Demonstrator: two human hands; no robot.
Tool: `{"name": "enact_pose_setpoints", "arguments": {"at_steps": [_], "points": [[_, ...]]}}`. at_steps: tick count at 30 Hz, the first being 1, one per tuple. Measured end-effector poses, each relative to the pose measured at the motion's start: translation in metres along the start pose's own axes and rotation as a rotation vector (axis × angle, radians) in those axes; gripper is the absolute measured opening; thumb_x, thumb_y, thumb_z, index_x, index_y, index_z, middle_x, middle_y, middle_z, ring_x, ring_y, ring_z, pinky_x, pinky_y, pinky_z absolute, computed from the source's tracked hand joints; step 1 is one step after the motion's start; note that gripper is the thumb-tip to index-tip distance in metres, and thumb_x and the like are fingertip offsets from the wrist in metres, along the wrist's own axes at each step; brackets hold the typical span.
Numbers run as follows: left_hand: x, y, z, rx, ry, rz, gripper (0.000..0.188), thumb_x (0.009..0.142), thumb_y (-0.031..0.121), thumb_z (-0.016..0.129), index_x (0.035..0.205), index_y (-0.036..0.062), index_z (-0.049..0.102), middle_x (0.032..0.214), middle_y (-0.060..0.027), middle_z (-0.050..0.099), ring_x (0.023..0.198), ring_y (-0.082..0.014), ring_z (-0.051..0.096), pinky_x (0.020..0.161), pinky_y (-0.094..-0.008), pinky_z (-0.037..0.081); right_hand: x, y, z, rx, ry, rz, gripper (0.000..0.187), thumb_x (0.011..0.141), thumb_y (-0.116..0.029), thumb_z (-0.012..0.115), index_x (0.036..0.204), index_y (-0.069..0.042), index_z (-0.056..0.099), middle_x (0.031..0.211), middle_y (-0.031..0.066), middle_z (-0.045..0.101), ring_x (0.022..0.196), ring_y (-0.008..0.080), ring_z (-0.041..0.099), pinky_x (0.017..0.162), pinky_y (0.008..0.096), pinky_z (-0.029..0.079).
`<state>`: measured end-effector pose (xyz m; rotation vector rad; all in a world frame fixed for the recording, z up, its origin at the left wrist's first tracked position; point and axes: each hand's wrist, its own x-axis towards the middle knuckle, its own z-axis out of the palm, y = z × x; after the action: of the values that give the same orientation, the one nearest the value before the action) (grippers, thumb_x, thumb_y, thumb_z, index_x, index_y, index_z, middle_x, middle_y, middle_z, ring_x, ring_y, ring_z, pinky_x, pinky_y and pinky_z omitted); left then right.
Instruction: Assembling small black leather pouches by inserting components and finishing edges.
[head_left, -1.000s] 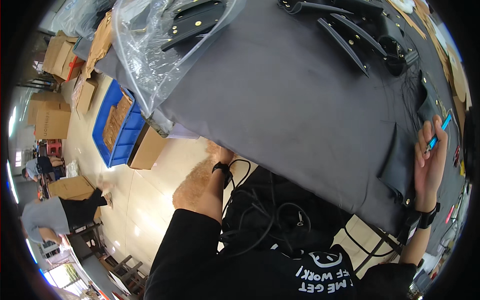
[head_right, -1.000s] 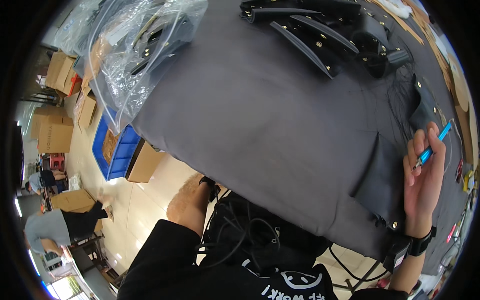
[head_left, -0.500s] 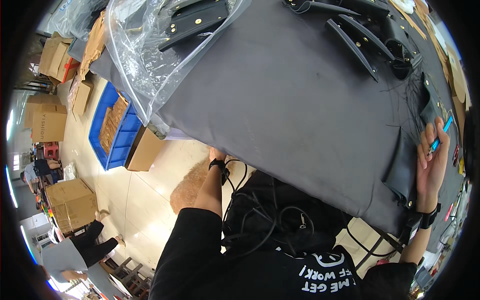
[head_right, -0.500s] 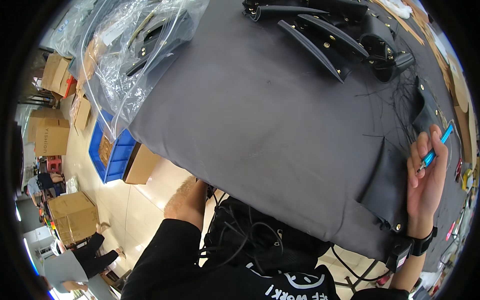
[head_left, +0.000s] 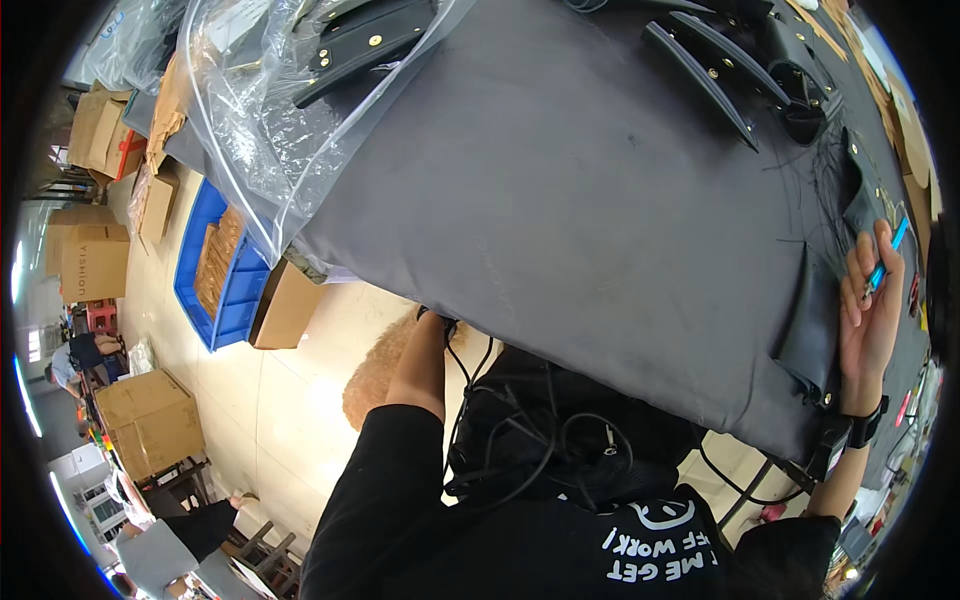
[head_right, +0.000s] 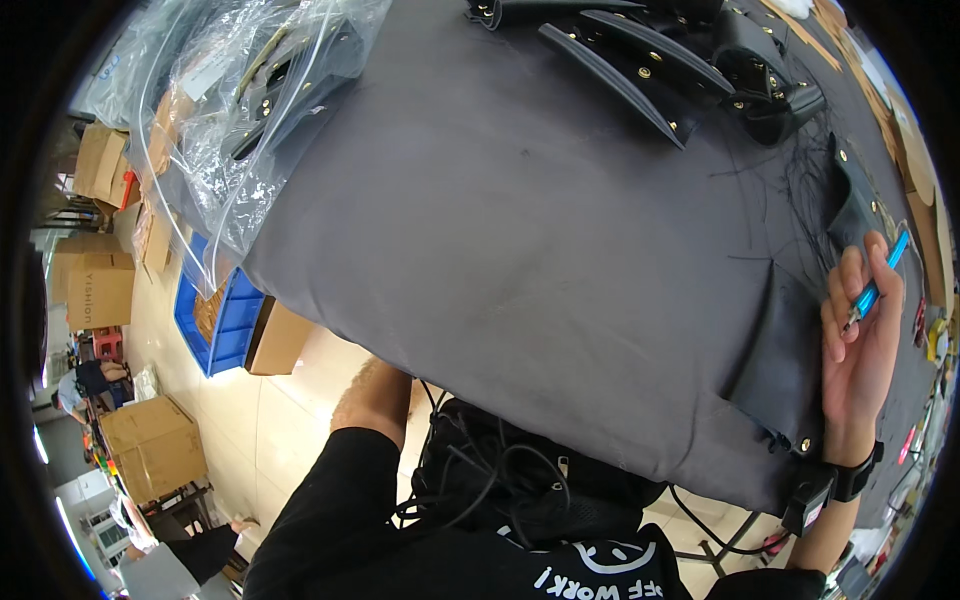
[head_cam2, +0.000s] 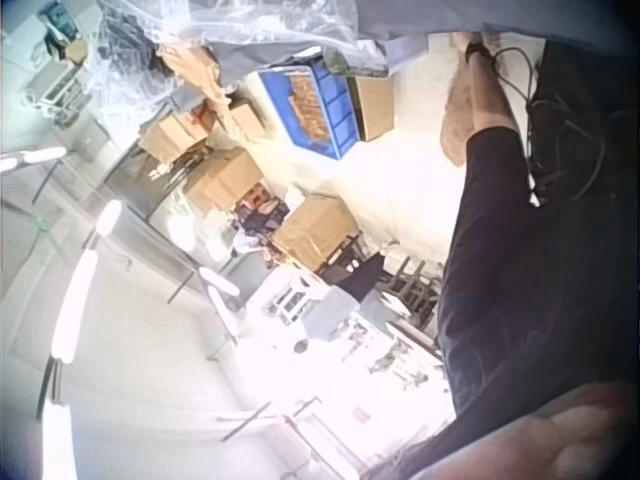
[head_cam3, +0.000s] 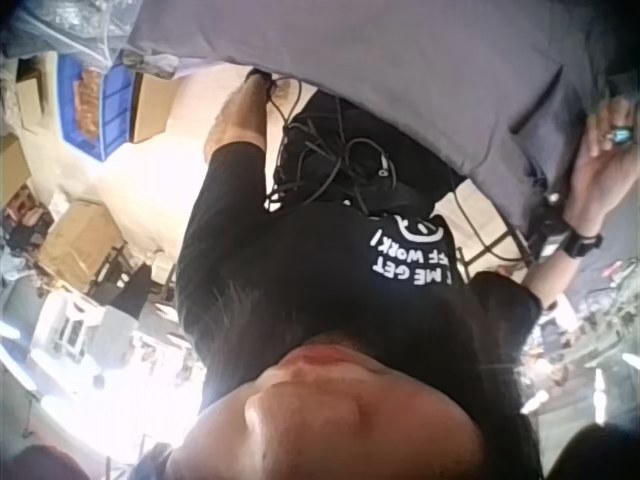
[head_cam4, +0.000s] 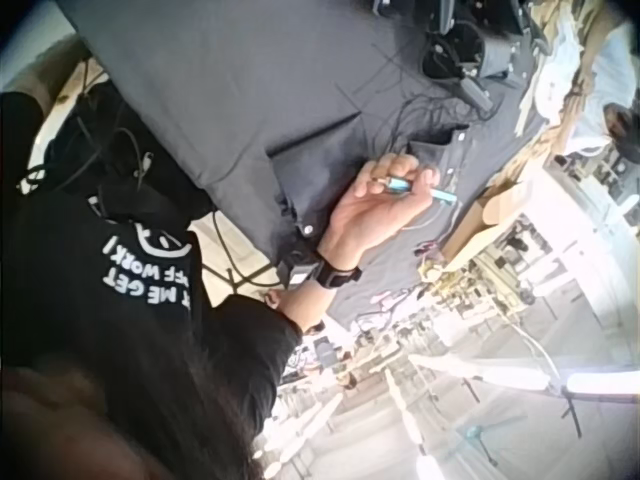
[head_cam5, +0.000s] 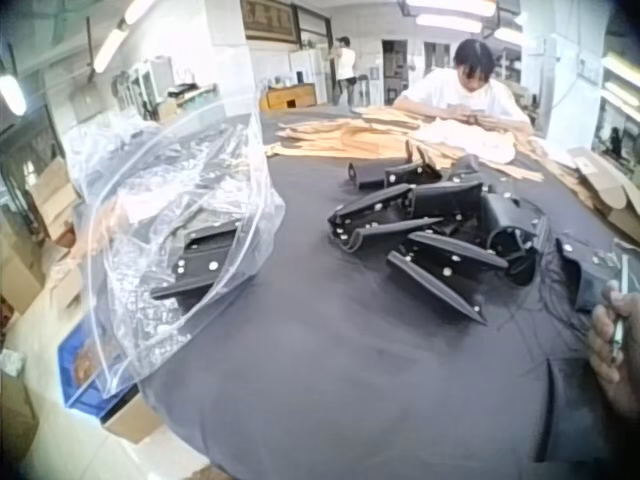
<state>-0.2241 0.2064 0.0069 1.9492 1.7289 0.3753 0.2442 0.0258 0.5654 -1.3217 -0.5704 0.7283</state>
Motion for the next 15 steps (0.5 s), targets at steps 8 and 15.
{"name": "enact_pose_setpoints", "arguments": {"at_steps": [8, 15], "points": [[-0.003, 0.008, -0.009, 0.006, -0.043, -0.049, 0.050, 0.084, 0.023, 0.062, 0.123, 0.0015, 0.039, 0.099, -0.0142, 0.063, 0.089, -0.0280, 0.060, 0.082, -0.0358, 0.045, -0.001, -0.001, 0.001, -0.022, 0.024, 0.001, 0.019, 0.099, -0.021, 0.043, 0.109, -0.005, 0.042, 0.072, -0.0021, 0.038, 0.047, -0.0005, 0.032, 0.036, 0.0116, 0.032], [-0.003, 0.011, -0.020, 0.001, -0.070, -0.084, 0.046, 0.084, 0.024, 0.062, 0.119, 0.0016, 0.043, 0.098, -0.0145, 0.063, 0.087, -0.0284, 0.060, 0.080, -0.0361, 0.045, 0.001, -0.001, -0.004, -0.012, -0.007, -0.011, 0.020, 0.099, -0.021, 0.043, 0.110, -0.004, 0.042, 0.073, -0.0018, 0.038, 0.048, -0.0006, 0.032, 0.037, 0.0114, 0.034]]}}
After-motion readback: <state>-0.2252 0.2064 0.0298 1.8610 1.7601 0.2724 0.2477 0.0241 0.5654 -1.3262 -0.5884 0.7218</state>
